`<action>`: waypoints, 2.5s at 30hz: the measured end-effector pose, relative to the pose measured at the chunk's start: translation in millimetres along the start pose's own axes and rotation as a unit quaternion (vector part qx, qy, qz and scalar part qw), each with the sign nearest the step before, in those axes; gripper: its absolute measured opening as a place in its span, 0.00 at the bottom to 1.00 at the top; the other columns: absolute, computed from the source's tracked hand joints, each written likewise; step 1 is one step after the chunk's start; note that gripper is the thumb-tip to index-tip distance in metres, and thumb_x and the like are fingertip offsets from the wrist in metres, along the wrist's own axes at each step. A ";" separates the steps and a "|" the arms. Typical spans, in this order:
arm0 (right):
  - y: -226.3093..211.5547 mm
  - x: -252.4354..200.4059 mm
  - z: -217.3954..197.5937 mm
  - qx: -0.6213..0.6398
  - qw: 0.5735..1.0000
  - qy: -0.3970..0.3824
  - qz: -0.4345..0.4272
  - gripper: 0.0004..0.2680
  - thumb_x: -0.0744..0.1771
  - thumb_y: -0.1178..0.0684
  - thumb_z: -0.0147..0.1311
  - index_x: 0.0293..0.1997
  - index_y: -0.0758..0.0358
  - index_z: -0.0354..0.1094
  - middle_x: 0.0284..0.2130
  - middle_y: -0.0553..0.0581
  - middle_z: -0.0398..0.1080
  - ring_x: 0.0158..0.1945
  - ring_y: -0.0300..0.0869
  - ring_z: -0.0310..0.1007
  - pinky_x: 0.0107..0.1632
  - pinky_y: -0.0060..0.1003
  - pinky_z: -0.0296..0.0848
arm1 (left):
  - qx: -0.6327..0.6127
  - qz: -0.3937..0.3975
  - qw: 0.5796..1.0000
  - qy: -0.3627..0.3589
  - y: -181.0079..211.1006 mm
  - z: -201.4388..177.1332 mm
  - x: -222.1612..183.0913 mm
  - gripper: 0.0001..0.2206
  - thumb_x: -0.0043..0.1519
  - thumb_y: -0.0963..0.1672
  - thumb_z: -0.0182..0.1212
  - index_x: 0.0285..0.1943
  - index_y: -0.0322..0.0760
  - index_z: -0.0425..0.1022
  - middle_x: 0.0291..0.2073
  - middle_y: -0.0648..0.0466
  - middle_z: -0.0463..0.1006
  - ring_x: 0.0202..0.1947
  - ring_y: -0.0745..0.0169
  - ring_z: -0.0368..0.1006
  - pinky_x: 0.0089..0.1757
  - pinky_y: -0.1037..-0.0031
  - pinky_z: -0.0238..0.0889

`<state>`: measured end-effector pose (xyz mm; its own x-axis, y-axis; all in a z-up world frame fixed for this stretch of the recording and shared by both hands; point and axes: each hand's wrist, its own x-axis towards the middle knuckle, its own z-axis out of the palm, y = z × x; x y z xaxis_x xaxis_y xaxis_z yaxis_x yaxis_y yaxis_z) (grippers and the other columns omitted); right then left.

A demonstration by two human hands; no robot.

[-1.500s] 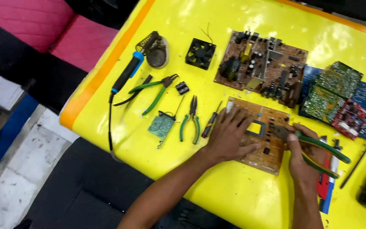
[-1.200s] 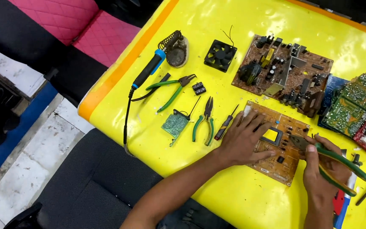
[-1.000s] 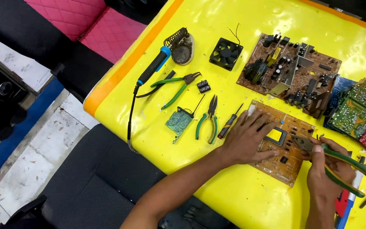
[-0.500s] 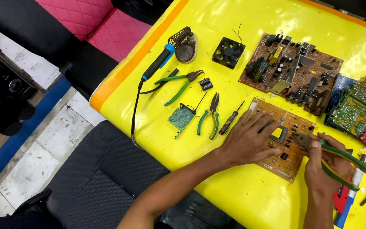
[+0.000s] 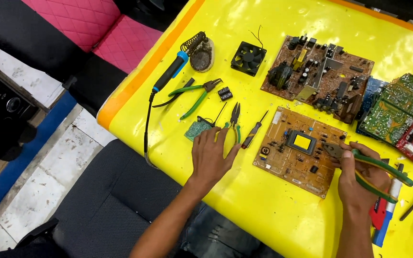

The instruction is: Removing an electronic component from a circuit board using two pairs of pliers on a repair bench.

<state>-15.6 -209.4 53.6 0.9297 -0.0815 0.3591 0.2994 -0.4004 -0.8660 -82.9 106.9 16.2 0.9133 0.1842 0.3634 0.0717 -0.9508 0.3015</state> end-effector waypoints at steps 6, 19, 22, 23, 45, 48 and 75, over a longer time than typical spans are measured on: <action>-4.8 -0.6 -2.6 0.002 1.000 -0.008 0.019 0.09 0.76 0.62 0.50 0.62 0.80 0.64 0.51 0.75 0.73 0.48 0.57 0.77 0.48 0.47 0.82 | 0.032 -0.039 0.998 -0.045 13.4 7.6 6.7 0.31 0.64 0.55 0.63 0.69 0.32 0.69 0.53 0.40 0.78 0.51 0.41 0.74 0.44 0.52 0.68; -2.9 -0.2 -7.1 -0.051 0.998 -0.024 0.003 0.10 0.75 0.60 0.53 0.63 0.77 0.65 0.50 0.72 0.74 0.50 0.57 0.77 0.49 0.49 0.82 | -0.024 -0.086 0.996 -0.019 8.2 23.6 7.9 0.32 0.58 0.56 0.68 0.65 0.36 0.68 0.48 0.43 0.71 0.28 0.46 0.74 0.27 0.55 0.68; -0.1 -0.1 -6.8 -0.042 0.999 -0.027 -0.004 0.10 0.75 0.61 0.53 0.63 0.77 0.65 0.51 0.73 0.73 0.54 0.59 0.76 0.51 0.49 0.82 | -0.020 -0.098 0.995 -0.024 7.0 25.5 6.8 0.35 0.57 0.56 0.68 0.69 0.34 0.68 0.54 0.42 0.70 0.38 0.41 0.77 0.32 0.50 0.72; 2.5 -0.3 -6.8 -0.041 0.999 -0.025 0.001 0.10 0.75 0.61 0.53 0.63 0.77 0.65 0.51 0.73 0.73 0.54 0.58 0.76 0.51 0.49 0.82 | -0.020 -0.076 0.997 0.014 6.3 26.3 5.8 0.34 0.57 0.55 0.69 0.68 0.34 0.68 0.52 0.42 0.69 0.37 0.44 0.76 0.29 0.53 0.72; -12.9 3.8 0.3 0.025 0.998 -0.002 0.063 0.08 0.76 0.62 0.50 0.61 0.80 0.64 0.50 0.75 0.73 0.39 0.54 0.77 0.43 0.44 0.82 | -0.500 -0.064 0.840 0.198 31.2 28.0 52.2 0.14 0.67 0.45 0.59 0.60 0.39 0.68 0.53 0.51 0.65 0.49 0.59 0.69 0.49 0.66 0.71; -17.4 7.5 0.0 0.020 0.998 0.014 0.059 0.07 0.73 0.62 0.50 0.56 0.75 0.67 0.46 0.70 0.76 0.38 0.51 0.78 0.41 0.42 0.84 | -0.477 -0.071 0.841 0.245 40.9 42.6 69.8 0.09 0.69 0.46 0.53 0.55 0.42 0.63 0.49 0.52 0.64 0.53 0.55 0.65 0.59 0.59 0.59; 7.9 12.7 -15.8 -0.008 0.999 -0.033 0.038 0.09 0.68 0.62 0.60 0.53 0.71 0.69 0.40 0.75 0.75 0.47 0.66 0.78 0.43 0.54 0.81 | -0.475 0.043 0.878 -0.026 74.5 16.5 52.7 0.06 0.70 0.44 0.65 0.53 0.41 0.80 0.33 0.49 0.80 0.30 0.55 0.80 0.36 0.64 0.77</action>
<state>-4.8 -228.1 56.8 0.9621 -0.0522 0.2677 0.2239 -0.4091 -0.8846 -22.8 41.6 43.2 0.9177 0.0856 0.3878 -0.3436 -0.3185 0.8834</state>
